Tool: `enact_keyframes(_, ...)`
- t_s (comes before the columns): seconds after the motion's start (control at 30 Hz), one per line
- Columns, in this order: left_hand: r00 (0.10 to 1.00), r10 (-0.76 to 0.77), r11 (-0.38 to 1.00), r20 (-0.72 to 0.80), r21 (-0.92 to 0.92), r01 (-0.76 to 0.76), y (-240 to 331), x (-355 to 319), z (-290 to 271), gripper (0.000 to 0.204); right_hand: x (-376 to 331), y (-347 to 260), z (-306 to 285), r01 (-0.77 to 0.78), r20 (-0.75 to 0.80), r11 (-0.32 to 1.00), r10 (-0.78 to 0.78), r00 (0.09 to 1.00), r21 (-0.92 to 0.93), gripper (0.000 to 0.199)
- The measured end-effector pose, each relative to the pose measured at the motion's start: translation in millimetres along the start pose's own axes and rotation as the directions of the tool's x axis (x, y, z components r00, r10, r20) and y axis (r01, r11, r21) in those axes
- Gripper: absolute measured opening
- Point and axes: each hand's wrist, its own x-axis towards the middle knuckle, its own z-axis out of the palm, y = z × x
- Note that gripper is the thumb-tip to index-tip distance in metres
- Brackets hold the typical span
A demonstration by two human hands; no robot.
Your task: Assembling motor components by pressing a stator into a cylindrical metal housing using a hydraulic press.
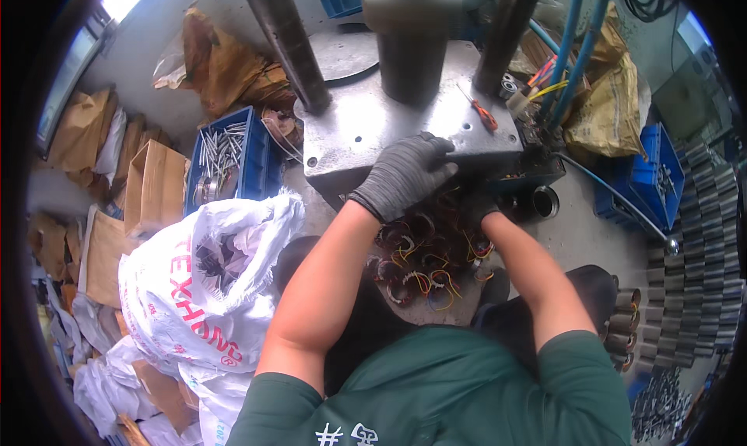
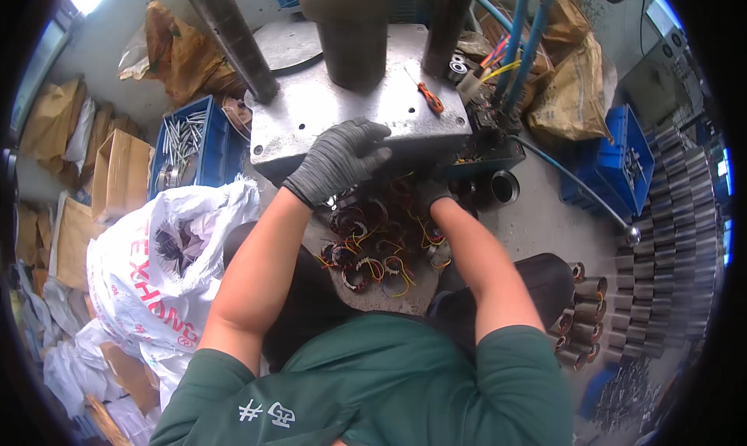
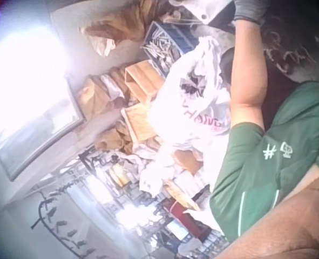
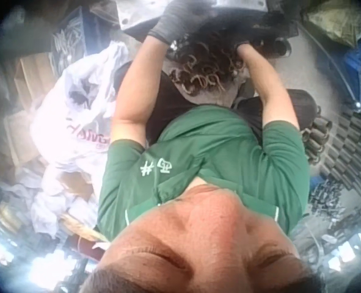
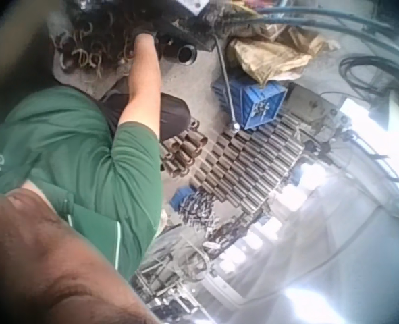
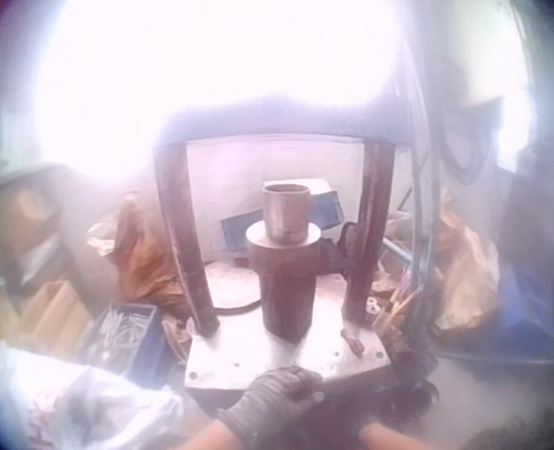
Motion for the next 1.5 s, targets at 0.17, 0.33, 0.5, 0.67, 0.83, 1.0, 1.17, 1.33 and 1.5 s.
enact_keyframes(0.17,1.0,0.014,0.995,0.01,0.096,-0.014,-1.6,7.0,3.8,0.036,-1.8,-0.1,15.9,-0.125,-0.13,0.975,0.102,0.986,-0.184,0.081)
enact_keyframes(0.33,1.0,0.016,0.994,-0.016,0.107,-0.015,-4.4,8.1,1.3,0.038,-40.2,-65.5,-62.3,-0.071,0.183,0.943,0.137,0.974,-0.326,0.082)
enact_keyframes(0.5,0.999,0.046,0.993,0.014,0.105,-0.047,6.7,18.9,9.3,0.038,-50.7,-33.8,-90.6,0.068,0.282,0.971,-0.001,0.959,-0.23,0.084)
enact_keyframes(0.67,0.992,0.068,0.995,-0.102,0.085,-0.06,8.5,8.2,8.8,0.032,-91.9,-8.5,-162.5,-0.093,0.022,0.895,0.093,0.995,0.437,0.074)
enact_keyframes(0.83,0.916,-0.063,0.962,-0.397,-0.269,-0.05,6.5,-3.4,24.6,0.027,-136.4,-41.8,-226.9,-0.025,0.02,0.027,0.181,0.983,0.999,0.06)
enact_keyframes(1.0,0.958,-0.08,0.813,-0.277,-0.574,-0.098,23.9,-8.3,51.5,0.051,-146.9,-42.8,-231.2,0.121,-0.064,-0.389,0.156,0.986,0.913,0.056)
enact_keyframes(1.17,0.949,0.105,0.842,-0.296,-0.481,-0.243,38.3,-6.3,67.9,0.08,-138.5,-50.0,-227.0,0.27,-0.221,-0.372,0.171,0.96,0.888,0.046)
enact_keyframes(1.33,0.899,0.125,0.866,-0.421,-0.395,-0.305,42.9,-6.2,67.9,0.085,-144.2,-61.1,-236.6,0.253,-0.256,-0.372,0.044,0.966,0.893,0.061)
enact_keyframes(1.5,0.837,0.176,0.883,-0.518,-0.294,-0.367,42.6,-6.1,67.5,0.083,-150.8,-76.8,-249.7,0.272,-0.262,-0.306,0.073,0.962,0.912,0.068)
